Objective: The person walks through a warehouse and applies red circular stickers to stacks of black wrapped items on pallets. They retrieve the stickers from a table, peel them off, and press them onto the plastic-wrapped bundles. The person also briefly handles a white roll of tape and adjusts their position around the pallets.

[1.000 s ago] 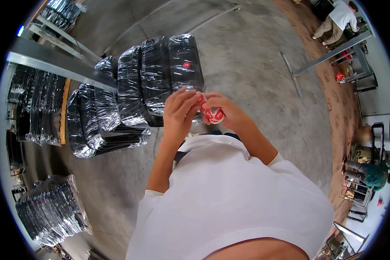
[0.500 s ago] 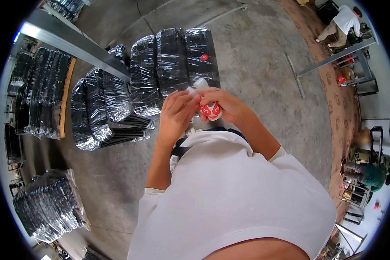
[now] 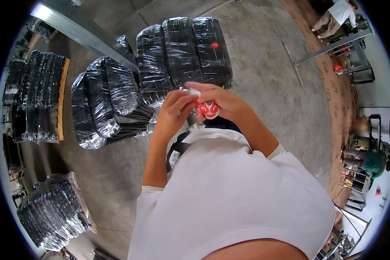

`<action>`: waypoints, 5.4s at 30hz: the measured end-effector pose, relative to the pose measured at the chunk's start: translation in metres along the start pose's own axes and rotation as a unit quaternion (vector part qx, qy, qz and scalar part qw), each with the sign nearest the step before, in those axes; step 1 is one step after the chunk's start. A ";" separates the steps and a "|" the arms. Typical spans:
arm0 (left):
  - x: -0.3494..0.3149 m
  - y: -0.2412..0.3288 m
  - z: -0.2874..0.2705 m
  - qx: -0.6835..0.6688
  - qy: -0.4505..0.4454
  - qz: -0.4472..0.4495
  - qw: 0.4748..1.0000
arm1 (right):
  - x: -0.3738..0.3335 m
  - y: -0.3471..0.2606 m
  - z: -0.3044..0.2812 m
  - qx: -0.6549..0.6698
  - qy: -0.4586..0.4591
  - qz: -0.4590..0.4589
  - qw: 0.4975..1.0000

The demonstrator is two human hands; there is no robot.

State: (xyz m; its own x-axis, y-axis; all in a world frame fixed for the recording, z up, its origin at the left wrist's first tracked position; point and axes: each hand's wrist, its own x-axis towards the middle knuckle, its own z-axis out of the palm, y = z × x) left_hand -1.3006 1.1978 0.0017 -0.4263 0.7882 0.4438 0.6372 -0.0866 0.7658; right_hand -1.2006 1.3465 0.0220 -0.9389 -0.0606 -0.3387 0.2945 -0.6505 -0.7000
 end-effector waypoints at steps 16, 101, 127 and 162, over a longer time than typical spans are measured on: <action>0.039 -0.004 0.004 -0.047 -0.047 -0.029 0.997 | 0.016 -0.031 -0.022 0.056 -0.022 0.001 0.998; 0.062 -0.043 -0.022 -0.397 0.078 -0.282 0.870 | 0.076 -0.026 0.009 -0.119 0.201 -0.180 0.956; 0.061 -0.134 -0.044 0.280 0.031 -0.023 0.959 | 0.057 -0.018 0.002 -0.111 0.223 -0.119 0.961; 0.118 -0.196 -0.030 0.315 0.159 -0.193 0.916 | 0.044 -0.034 -0.036 -0.089 0.119 -0.068 0.987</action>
State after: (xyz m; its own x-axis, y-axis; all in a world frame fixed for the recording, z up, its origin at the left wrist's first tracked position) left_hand -1.4951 1.2895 -0.0825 -0.7990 0.4609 0.3861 0.6013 0.6078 0.5187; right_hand -1.2451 1.3930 0.0084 -0.9095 0.2113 -0.3580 0.2160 -0.4955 -0.8413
